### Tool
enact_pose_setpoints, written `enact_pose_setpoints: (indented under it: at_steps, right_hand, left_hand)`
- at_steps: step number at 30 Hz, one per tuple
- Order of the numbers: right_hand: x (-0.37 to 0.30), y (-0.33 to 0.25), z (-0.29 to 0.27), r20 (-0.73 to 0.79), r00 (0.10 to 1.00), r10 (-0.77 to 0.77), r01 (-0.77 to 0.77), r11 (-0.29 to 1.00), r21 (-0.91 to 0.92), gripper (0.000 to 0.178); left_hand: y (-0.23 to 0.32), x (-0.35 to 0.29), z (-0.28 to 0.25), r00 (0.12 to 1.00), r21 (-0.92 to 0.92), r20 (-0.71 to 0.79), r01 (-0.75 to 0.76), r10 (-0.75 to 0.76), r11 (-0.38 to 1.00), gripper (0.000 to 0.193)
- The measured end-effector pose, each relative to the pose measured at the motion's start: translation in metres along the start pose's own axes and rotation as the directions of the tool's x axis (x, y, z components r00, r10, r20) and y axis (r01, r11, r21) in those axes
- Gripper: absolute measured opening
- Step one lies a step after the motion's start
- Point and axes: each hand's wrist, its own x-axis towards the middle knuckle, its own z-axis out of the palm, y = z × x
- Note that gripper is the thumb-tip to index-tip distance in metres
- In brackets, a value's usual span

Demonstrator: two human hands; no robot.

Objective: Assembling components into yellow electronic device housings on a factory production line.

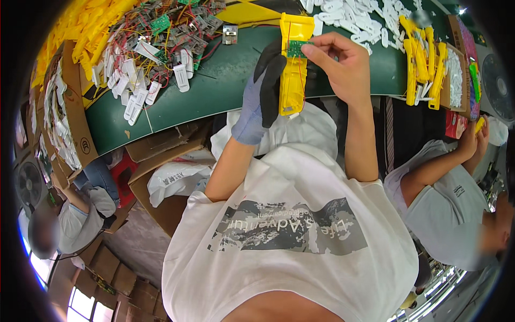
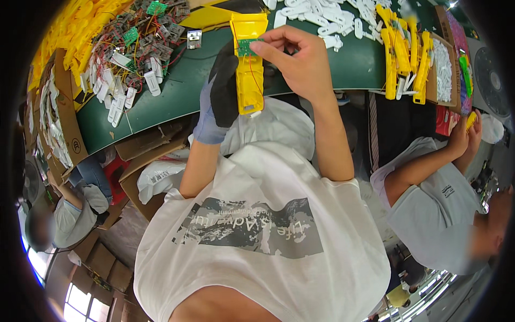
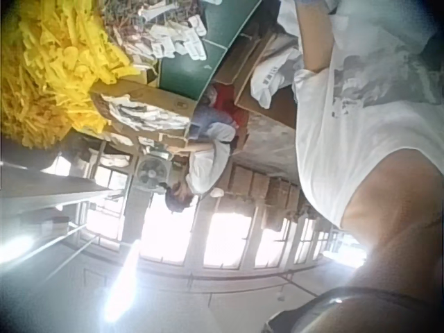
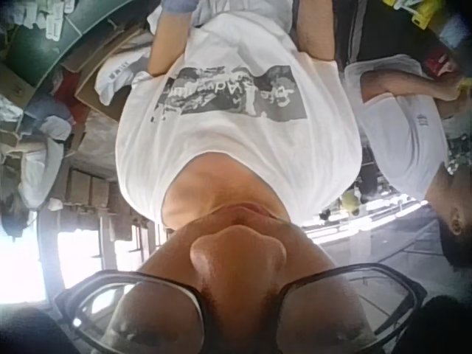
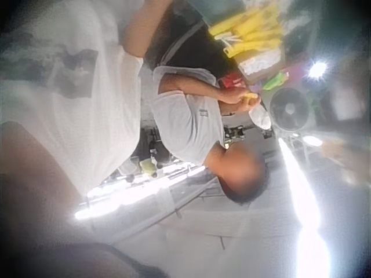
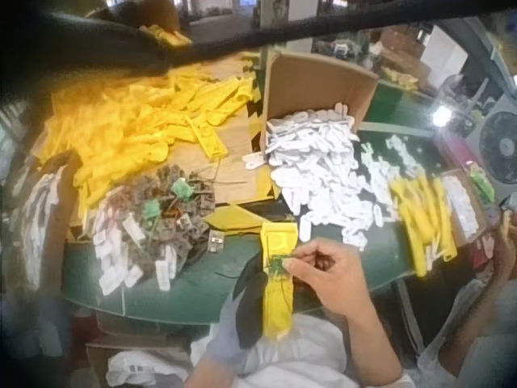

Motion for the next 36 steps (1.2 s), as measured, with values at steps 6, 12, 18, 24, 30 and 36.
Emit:
enact_pose_setpoints:
  at_steps: [6, 12, 18, 24, 30, 36]
  right_hand:
    - [-0.003, 0.011, -0.005, -0.001, 0.999, 0.036, -0.035, 0.994, 0.101, 0.016]
    - [-0.005, 0.008, 0.000, -0.033, 0.999, -0.022, 0.021, 1.000, -0.022, 0.017]
    - [-0.007, 0.010, 0.009, -0.245, 0.967, -0.063, 0.084, 0.993, 0.077, 0.015]
    - [-0.014, 0.014, 0.002, -0.029, 0.990, -0.141, 0.127, 0.952, -0.279, 0.023]
    - [-0.018, 0.010, 0.007, -0.015, 0.984, -0.179, 0.164, 0.929, -0.331, 0.025]
    - [-0.021, 0.012, 0.019, -0.045, 0.991, -0.124, 0.101, 0.937, -0.335, 0.023]
  left_hand:
    - [-0.006, 0.001, -0.003, 0.999, 0.023, 0.029, 0.041, -0.041, 0.999, 0.040]
    - [-0.008, 0.002, 0.003, 0.997, 0.250, -0.051, -0.051, 0.066, 0.967, 0.034]
    - [-0.013, 0.006, 0.012, 0.991, 0.142, -0.115, -0.050, 0.067, 0.989, 0.024]
    - [-0.013, 0.008, 0.012, 0.977, 0.187, -0.144, -0.130, 0.158, 0.974, 0.021]
    - [-0.017, 0.007, 0.010, 0.979, 0.199, -0.126, -0.137, 0.164, 0.970, 0.019]
    - [-0.020, 0.008, 0.005, 0.972, 0.199, -0.167, -0.133, 0.167, 0.971, 0.020]
